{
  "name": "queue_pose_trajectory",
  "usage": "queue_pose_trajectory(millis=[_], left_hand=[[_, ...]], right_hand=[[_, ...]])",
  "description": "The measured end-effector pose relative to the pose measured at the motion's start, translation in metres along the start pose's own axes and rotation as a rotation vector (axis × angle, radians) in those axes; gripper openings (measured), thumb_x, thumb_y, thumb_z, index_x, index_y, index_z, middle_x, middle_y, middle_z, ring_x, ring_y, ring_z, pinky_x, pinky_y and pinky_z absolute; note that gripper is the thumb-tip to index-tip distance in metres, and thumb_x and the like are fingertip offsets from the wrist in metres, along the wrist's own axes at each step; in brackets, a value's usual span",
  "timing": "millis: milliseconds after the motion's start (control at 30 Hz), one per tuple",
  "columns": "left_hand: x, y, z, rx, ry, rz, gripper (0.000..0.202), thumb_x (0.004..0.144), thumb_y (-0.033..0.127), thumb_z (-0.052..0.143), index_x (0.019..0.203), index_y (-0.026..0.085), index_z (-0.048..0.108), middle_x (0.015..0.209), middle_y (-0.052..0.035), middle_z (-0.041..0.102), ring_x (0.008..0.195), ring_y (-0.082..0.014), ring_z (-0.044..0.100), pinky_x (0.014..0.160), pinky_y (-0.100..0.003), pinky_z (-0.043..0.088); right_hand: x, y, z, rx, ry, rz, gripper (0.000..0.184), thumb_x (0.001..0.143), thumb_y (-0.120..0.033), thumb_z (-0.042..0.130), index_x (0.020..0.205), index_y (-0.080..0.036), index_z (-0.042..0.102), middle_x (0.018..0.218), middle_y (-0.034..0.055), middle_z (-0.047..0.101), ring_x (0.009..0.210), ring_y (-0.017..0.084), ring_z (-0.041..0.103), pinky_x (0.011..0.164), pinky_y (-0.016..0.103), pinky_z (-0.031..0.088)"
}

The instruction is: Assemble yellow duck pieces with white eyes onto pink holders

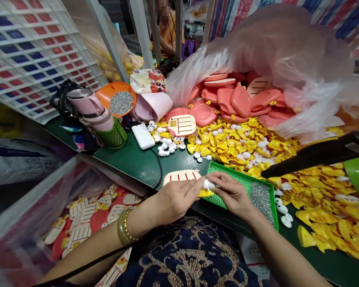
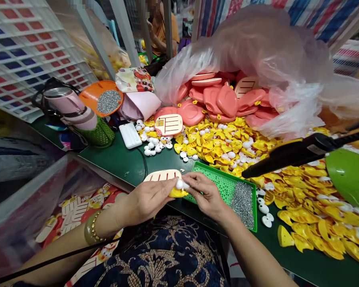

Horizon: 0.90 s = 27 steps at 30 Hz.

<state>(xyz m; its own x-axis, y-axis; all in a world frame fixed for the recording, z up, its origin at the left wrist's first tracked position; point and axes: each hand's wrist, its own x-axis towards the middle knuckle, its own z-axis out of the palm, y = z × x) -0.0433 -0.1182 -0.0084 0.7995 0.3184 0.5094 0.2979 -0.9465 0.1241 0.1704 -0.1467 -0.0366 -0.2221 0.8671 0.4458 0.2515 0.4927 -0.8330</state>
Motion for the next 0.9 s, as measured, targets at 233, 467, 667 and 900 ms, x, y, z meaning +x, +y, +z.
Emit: queue_pose_trajectory(millis=[233,467,667,900], left_hand=[[-0.001,0.003,0.005,-0.053,0.026,-0.009,0.054,0.092,0.013,0.047,0.139,-0.001,0.026,0.111,-0.0230,0.064,0.107,-0.0263,0.062,0.085,-0.040,0.058],[-0.001,0.004,0.001,-0.133,0.026,-0.006,0.049,0.091,0.012,0.047,0.136,0.001,0.032,0.109,-0.0227,0.066,0.101,-0.0253,0.065,0.081,-0.040,0.059],[0.001,0.004,-0.006,-0.189,0.013,-0.008,0.045,0.090,0.010,0.047,0.132,0.001,0.037,0.108,-0.0226,0.066,0.096,-0.0254,0.067,0.077,-0.040,0.060],[-0.002,0.001,0.000,-0.275,-0.009,-0.026,0.049,0.090,0.012,0.047,0.137,0.006,0.033,0.114,-0.0200,0.064,0.101,-0.0233,0.065,0.083,-0.040,0.059]], right_hand=[[-0.003,-0.004,-0.007,-0.066,-0.049,-0.069,0.044,0.086,-0.009,0.055,0.119,-0.038,0.060,0.105,0.0039,0.066,0.094,0.015,0.064,0.078,0.033,0.057],[0.002,-0.012,-0.014,-0.099,-0.168,-0.047,0.040,0.087,-0.010,0.054,0.118,-0.035,0.061,0.104,0.0046,0.064,0.095,0.016,0.062,0.081,0.035,0.055],[0.003,-0.012,-0.015,-0.058,-0.208,-0.033,0.042,0.087,-0.010,0.053,0.118,-0.036,0.061,0.107,0.0041,0.061,0.096,0.015,0.061,0.080,0.033,0.055],[0.006,-0.016,-0.018,-0.074,-0.232,0.000,0.035,0.087,-0.013,0.052,0.113,-0.033,0.064,0.103,0.0047,0.063,0.094,0.016,0.062,0.079,0.035,0.055]])
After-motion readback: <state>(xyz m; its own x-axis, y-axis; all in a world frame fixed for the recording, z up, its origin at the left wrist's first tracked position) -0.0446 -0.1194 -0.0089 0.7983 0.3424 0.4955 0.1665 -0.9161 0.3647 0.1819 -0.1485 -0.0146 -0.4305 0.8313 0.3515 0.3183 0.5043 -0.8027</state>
